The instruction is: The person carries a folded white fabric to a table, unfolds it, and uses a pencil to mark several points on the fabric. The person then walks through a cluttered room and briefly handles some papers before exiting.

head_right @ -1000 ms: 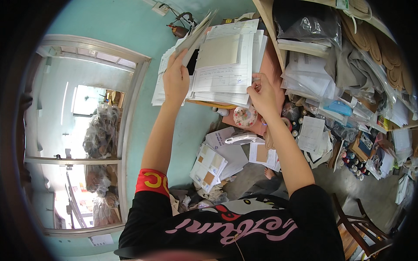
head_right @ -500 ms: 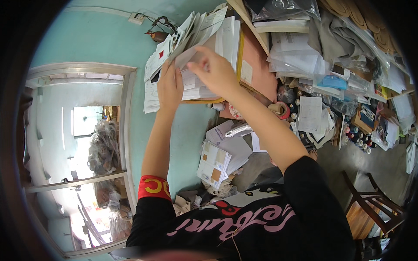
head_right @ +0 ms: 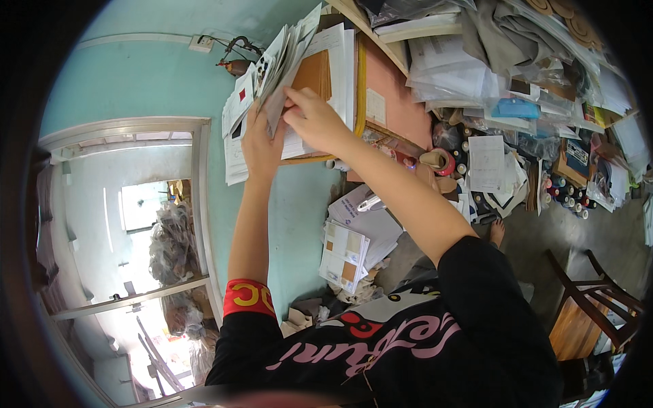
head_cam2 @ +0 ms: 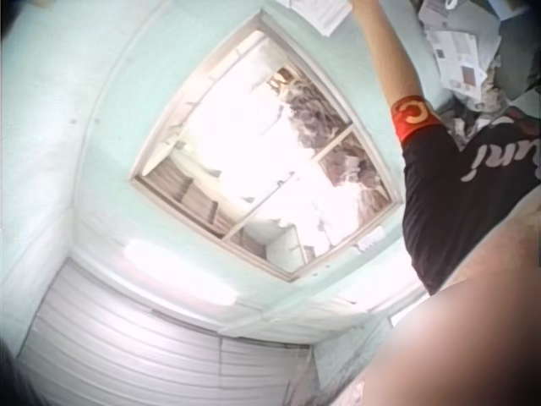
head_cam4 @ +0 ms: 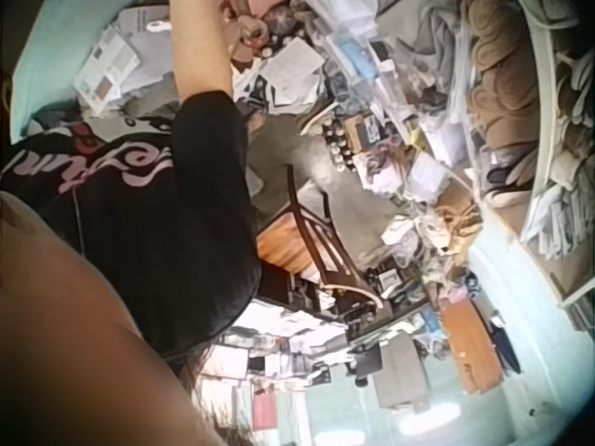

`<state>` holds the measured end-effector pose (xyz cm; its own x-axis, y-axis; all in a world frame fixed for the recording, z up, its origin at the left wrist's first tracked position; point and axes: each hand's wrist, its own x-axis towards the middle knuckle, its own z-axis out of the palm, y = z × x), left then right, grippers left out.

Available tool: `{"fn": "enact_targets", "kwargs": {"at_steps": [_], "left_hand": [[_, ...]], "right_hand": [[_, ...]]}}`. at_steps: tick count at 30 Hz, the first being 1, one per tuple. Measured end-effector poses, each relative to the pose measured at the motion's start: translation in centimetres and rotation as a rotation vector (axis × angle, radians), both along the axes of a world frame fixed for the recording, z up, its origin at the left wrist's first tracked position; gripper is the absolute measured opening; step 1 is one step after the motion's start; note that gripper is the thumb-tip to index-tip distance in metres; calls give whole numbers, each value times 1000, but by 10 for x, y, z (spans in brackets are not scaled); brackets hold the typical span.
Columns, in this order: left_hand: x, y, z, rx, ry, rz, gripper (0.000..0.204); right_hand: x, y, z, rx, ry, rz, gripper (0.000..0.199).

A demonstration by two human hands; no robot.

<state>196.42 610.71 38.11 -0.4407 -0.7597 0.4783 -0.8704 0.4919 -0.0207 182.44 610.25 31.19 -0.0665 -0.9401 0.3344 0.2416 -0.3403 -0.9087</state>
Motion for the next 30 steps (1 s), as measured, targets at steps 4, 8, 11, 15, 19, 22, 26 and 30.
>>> {"fn": "enact_targets", "kwargs": {"at_steps": [4, 8, 11, 15, 19, 22, 26, 30], "left_hand": [[6, -10, -1, -8, 135, 50, 28], [5, -13, -3, 17, 168, 75, 27], [-1, -6, -3, 36, 137, 39, 28], [-7, 2, -2, -8, 97, -122, 29], [-4, -1, -4, 57, 96, 45, 29], [2, -6, -8, 22, 126, 78, 29], [4, -12, -10, 31, 216, 92, 28], [1, -7, -4, 85, 305, 51, 28]], "right_hand": [[-14, 17, -34, 225, 3, -272, 51], [-19, 23, -44, 363, 111, -156, 50], [-10, 16, -24, 105, 13, -187, 49], [6, 0, 0, -39, -61, -62, 50], [6, -3, -20, -64, 32, -156, 52], [1, 5, -40, 217, 9, -472, 54], [-17, 16, -39, 418, -106, -40, 65], [9, 16, 13, 100, -238, 76, 67]]}}
